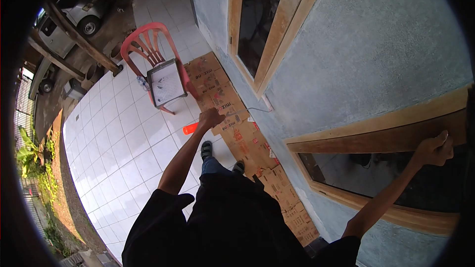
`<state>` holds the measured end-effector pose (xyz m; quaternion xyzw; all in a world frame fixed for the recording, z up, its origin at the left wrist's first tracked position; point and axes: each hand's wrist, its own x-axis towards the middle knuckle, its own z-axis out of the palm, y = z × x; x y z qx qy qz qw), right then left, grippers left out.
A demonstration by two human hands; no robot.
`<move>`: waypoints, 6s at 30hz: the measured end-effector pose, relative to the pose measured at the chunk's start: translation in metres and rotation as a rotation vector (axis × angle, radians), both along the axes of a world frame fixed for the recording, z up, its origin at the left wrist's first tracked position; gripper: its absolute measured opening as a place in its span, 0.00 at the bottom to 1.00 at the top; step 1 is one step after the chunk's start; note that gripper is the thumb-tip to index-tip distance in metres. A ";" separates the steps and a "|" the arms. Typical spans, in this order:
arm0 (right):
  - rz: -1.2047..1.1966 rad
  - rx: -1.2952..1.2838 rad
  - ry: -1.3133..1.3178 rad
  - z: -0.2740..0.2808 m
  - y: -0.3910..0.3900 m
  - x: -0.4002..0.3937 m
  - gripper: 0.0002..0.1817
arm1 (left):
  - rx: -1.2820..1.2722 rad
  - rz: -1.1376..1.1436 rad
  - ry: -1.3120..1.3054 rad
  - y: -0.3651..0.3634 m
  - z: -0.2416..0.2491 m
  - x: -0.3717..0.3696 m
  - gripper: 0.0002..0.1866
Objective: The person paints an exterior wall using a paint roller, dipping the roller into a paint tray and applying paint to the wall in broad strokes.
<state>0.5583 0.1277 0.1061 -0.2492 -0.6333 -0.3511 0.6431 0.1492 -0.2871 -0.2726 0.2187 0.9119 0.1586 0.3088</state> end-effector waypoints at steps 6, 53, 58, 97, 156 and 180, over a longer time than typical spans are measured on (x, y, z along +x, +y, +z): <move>-0.078 0.038 0.003 -0.003 0.011 0.010 0.11 | -0.086 0.063 -0.154 -0.050 0.095 -0.005 0.26; -0.167 0.040 -0.090 -0.003 -0.014 -0.006 0.10 | -0.085 0.019 -0.180 -0.029 0.011 -0.039 0.27; -0.135 0.079 -0.080 0.000 -0.017 -0.009 0.10 | -0.016 -0.032 -0.048 -0.022 0.014 -0.021 0.27; -0.083 0.074 -0.119 0.003 -0.018 -0.009 0.10 | 0.003 0.090 -0.036 -0.070 0.056 0.001 0.32; -0.248 0.074 -0.140 0.001 0.004 0.008 0.13 | -0.021 -0.062 -0.179 -0.026 0.020 0.028 0.24; -0.228 0.055 -0.104 0.004 -0.006 -0.003 0.11 | -0.142 -0.048 -0.350 -0.047 0.057 0.055 0.27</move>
